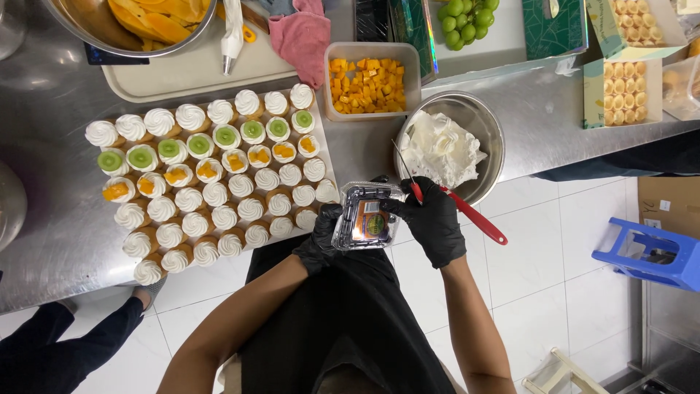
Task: Placing pieces of grapes, mango chunks, and blueberries onto cream-topped mini tarts.
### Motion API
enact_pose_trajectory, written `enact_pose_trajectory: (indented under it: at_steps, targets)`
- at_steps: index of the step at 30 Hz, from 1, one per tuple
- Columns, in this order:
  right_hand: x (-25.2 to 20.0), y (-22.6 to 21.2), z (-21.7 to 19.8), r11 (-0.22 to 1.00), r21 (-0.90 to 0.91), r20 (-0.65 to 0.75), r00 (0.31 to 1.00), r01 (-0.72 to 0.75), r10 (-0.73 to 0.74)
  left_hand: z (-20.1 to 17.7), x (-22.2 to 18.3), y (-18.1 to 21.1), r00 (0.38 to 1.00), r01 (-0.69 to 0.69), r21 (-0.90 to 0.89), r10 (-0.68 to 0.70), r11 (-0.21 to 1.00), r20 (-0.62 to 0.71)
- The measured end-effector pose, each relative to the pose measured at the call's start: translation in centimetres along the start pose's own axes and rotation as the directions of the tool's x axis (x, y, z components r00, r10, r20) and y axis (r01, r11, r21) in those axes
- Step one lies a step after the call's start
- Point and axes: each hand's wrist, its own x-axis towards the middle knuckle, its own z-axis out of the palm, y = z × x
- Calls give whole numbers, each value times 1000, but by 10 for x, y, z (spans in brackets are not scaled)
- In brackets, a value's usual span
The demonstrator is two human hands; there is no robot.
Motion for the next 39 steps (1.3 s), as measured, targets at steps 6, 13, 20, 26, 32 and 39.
enact_pose_trajectory:
  at_steps: [6, 13, 20, 26, 32, 39]
  targets:
    - [11, 8, -4, 994, 107, 53, 999, -7, 1, 23, 4, 6, 998, 23, 24, -25, 999, 65]
    - [9, -9, -15, 975, 208, 160, 986, -75, 42, 27, 9, 11, 999, 39, 35, -40, 999, 17]
    - [4, -27, -29, 924, 370, 172, 985, -96, 34, 38, 19, 21, 990, 45, 22, -42, 999, -137]
    - [8, -44, -54, 767, 628, 292, 953, -132, -76, -35, 25, 36, 967, -255, 911, 99, 324, 235]
    - [27, 29, 3, 844, 404, 205, 864, 352, -459, 22, 19, 25, 980, -193, 920, 105, 342, 166]
    - [20, 102, 63, 888, 447, 152, 970, 105, -191, 16, 26, 17, 987, -126, 924, 134, 361, 83]
